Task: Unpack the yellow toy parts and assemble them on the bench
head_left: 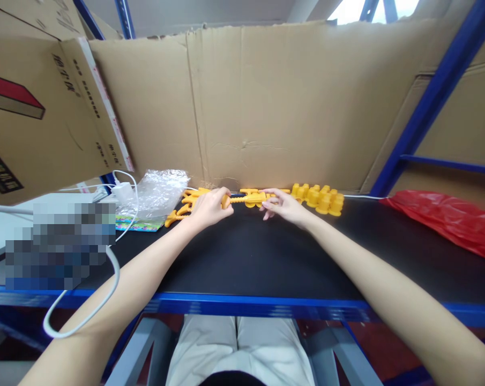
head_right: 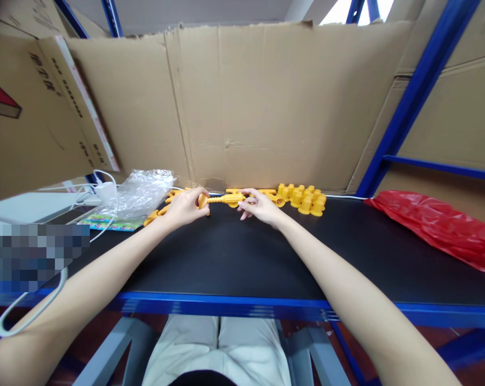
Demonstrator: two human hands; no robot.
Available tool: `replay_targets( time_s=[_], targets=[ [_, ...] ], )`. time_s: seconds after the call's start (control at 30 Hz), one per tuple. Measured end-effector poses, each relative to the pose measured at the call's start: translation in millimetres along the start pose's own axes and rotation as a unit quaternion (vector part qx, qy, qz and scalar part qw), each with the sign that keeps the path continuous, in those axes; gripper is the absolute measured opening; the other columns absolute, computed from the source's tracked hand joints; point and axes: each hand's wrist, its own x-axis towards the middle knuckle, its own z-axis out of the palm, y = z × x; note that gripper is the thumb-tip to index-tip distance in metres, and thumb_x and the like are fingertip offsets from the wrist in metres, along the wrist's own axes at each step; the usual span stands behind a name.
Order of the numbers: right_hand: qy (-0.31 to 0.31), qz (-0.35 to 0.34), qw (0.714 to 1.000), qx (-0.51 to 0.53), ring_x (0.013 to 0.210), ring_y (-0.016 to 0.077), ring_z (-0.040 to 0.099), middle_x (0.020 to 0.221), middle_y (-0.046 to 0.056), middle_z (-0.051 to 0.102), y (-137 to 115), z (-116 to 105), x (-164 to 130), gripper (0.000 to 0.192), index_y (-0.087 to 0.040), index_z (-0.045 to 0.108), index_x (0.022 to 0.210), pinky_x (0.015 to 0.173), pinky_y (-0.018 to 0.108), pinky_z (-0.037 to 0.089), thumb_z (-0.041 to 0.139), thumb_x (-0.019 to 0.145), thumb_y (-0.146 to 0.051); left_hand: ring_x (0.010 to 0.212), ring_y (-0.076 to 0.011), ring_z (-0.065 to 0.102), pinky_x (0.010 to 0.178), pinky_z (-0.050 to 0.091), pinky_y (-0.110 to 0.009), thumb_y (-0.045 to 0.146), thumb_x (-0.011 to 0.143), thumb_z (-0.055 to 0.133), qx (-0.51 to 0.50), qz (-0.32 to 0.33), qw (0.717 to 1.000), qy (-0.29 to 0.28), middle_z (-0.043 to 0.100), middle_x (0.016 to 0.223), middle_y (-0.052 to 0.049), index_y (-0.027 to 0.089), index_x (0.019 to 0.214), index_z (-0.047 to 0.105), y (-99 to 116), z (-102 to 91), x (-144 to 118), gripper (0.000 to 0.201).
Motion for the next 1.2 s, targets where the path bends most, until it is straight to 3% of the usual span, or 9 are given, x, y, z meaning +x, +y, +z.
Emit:
replay_targets(
  time_s=[0.17,0.3,0.5,0.63,0.7,0.8,1.03,1.2],
  targets=[
    [0.013,0.023,1.0,-0.009,0.054,0.0129,0.064,0.073,0.004,0.067,0.6,0.8,-0.4,0.037,-0.014,0.053,0.102,0.058,0.027,0.051,0.059,0.081,-0.045,0.072,-0.0177,0.06,0.061,0.037,-0.026,0.027,0.07,0.056,-0.009,0.005,1.0,0.0,0.066,0.083,-0.002,0.021,0.098,0.059,1.7,0.3,-1.0,0.028],
    [0.015,0.033,0.999,-0.016,0.052,0.0117,0.063,0.068,0.004,0.067,-2.5,3.8,-0.4,0.04,-0.014,0.056,0.085,0.053,0.024,0.048,0.053,0.082,-0.054,0.072,-0.0179,0.06,0.061,0.037,-0.026,0.026,0.07,0.056,-0.012,0.009,1.0,-0.002,0.066,0.084,-0.002,0.02,0.097,0.059,1.7,1.4,-1.1,0.028],
    [0.02,0.059,0.998,-0.03,0.049,0.0109,0.061,0.067,0.006,0.067,-2.2,6.7,1.8,0.043,-0.014,0.059,0.086,0.052,0.024,0.049,0.051,0.083,-0.055,0.07,-0.0177,0.059,0.061,0.036,-0.026,0.028,0.07,0.057,-0.009,-0.007,1.0,-0.009,0.065,0.081,-0.002,0.021,0.098,0.059,-0.1,1.9,-0.5,0.029],
    [0.039,0.064,0.997,-0.031,0.058,0.0131,0.065,0.085,0.008,0.07,-2.9,3.1,1.2,0.037,-0.016,0.058,0.107,0.068,0.032,0.055,0.056,0.084,-0.045,0.069,-0.0174,0.059,0.06,0.036,-0.026,0.029,0.07,0.058,-0.013,-0.005,1.0,-0.009,0.065,0.079,-0.001,0.021,0.098,0.059,-2.5,2.4,0.2,0.03],
    [0.034,0.044,0.998,-0.009,0.067,0.0141,0.067,0.098,0.008,0.067,-1.4,-0.2,1.2,0.047,-0.018,0.053,0.119,0.078,0.035,0.055,0.066,0.078,-0.035,0.069,-0.0171,0.059,0.059,0.036,-0.025,0.029,0.069,0.058,-0.013,-0.005,1.0,-0.007,0.065,0.078,-0.001,0.021,0.098,0.059,-3.7,2.7,0.5,0.03],
    [0.009,0.004,0.999,0.035,0.078,0.0161,0.067,0.107,0.01,0.063,3.1,-4.0,2.6,0.057,-0.018,0.052,0.12,0.084,0.038,0.053,0.074,0.067,-0.025,0.068,-0.0164,0.058,0.058,0.035,-0.025,0.028,0.069,0.058,-0.014,-0.001,1.0,-0.001,0.065,0.078,-0.001,0.021,0.097,0.059,-4.3,2.8,0.7,0.029],
    [0.048,0.014,0.999,-0.005,0.067,0.0151,0.068,0.093,0.009,0.069,1.2,-0.1,0.5,0.041,-0.014,0.055,0.113,0.088,0.041,0.05,0.066,0.077,-0.028,0.069,-0.016,0.058,0.059,0.036,-0.025,0.027,0.07,0.058,-0.012,0.014,1.0,0.016,0.064,0.079,-0.001,0.02,0.096,0.059,-3.1,2.5,-0.1,0.027],
    [0.05,0.031,0.998,0.007,0.062,0.0154,0.067,0.077,0.007,0.071,-3.2,3.6,-1.3,0.036,-0.013,0.059,0.103,0.08,0.037,0.053,0.065,0.077,-0.037,0.071,-0.0168,0.059,0.061,0.037,-0.026,0.028,0.07,0.057,-0.006,0.018,1.0,0.024,0.065,0.082,-0.002,0.02,0.095,0.058,-2.6,2.9,-1.4,0.026]
  ],
)
